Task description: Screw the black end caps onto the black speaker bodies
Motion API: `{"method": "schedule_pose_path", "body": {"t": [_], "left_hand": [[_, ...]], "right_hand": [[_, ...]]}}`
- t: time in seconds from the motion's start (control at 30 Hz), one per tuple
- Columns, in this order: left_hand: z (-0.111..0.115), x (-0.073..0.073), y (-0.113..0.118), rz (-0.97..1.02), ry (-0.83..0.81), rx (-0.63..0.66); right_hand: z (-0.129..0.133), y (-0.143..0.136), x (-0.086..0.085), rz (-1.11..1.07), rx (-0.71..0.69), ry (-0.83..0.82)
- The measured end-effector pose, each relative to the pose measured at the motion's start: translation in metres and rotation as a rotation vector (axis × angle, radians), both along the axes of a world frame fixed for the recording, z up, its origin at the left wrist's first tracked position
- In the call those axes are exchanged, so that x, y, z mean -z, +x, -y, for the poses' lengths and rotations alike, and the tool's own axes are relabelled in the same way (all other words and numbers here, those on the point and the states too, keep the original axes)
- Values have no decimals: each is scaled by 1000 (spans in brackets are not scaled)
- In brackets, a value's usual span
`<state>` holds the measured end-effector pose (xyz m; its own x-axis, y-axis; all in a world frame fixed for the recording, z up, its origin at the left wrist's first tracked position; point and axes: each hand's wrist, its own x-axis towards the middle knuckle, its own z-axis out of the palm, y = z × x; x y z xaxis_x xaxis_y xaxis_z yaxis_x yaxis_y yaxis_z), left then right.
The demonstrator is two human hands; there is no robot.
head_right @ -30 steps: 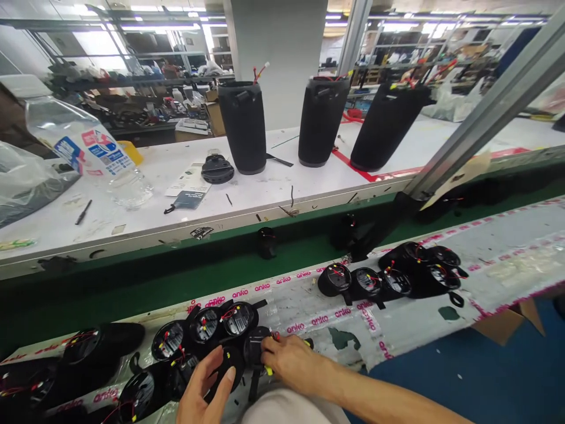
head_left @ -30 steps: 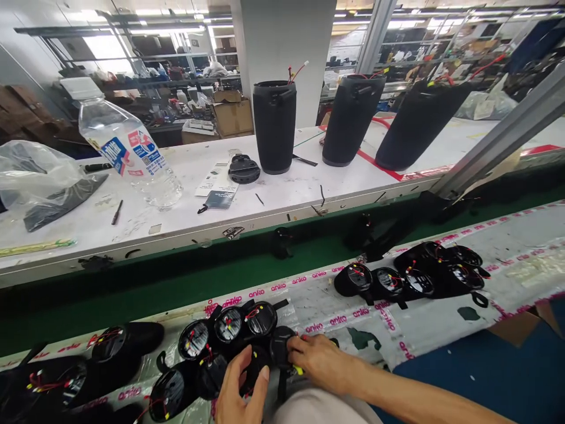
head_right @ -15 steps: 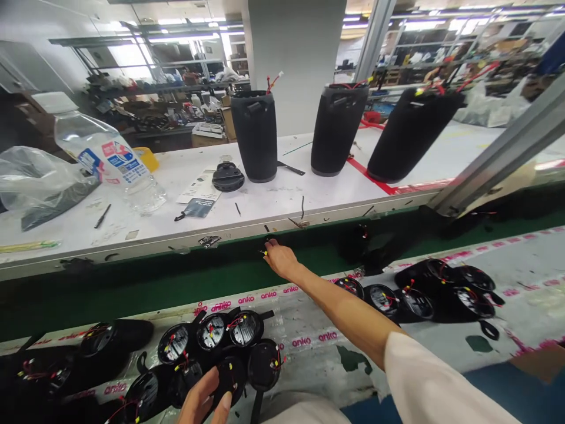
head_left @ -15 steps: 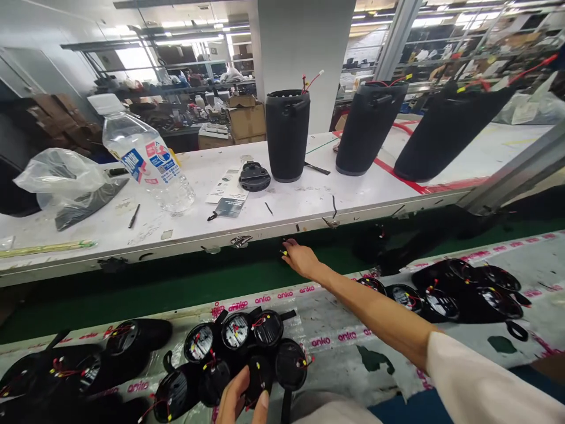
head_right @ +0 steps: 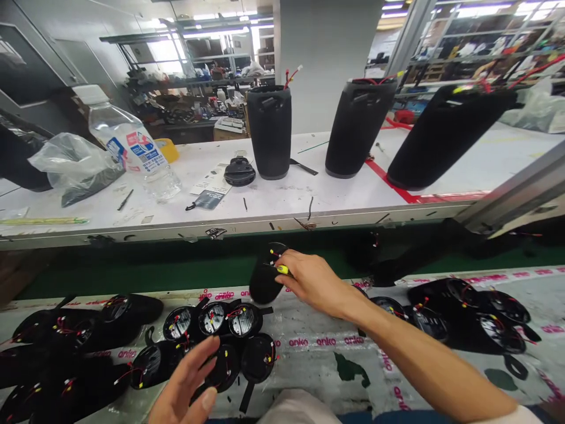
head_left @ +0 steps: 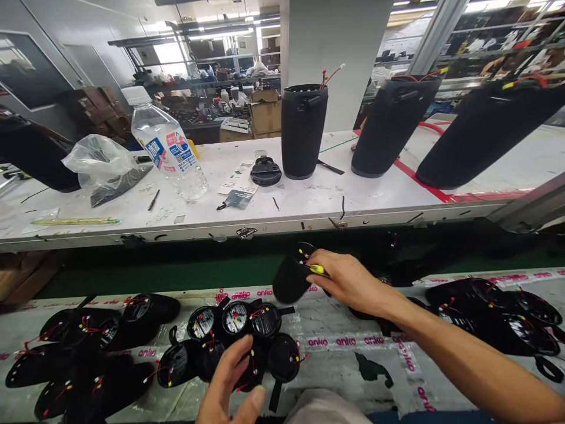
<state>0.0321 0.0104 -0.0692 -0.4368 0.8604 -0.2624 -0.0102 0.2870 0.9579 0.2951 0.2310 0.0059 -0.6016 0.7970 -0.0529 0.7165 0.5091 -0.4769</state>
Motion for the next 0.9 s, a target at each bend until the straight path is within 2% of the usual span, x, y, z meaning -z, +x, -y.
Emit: {"method": "schedule_pose_path", "body": {"t": [0.07,0.13,0.23,0.3,0.37,0.47,0.6,0.7,0.83,0.9], "left_hand": [[-26,-26,4,80,79,88],[-45,-43,16,238,159,191],[-48,-49,41,575,93,321],[-35,-47,54,681,23,287],[-19,-45,61,651,-19,185],[-1,-51,62,459,-90,83],[12,-63,59,111,-172,68],[18,-67,59,6,-192,29],[24,-67,57,-74,-211,-27],[26,-69,54,-100,-220,-27]], "right_hand": [[18,18,-25,-229,-113,-131],[32,24,-38,-426,-198,-359],[51,18,-34,-574,-255,-644],[62,13,-23,-597,-250,-695],[72,12,-14,-548,-203,-615],[86,17,-12,-370,-175,-428],[97,15,-16,-179,-413,-158],[102,3,-15,-126,-568,77],[107,-8,-11,-83,-683,235],[111,-9,-8,-122,-684,230]]}}
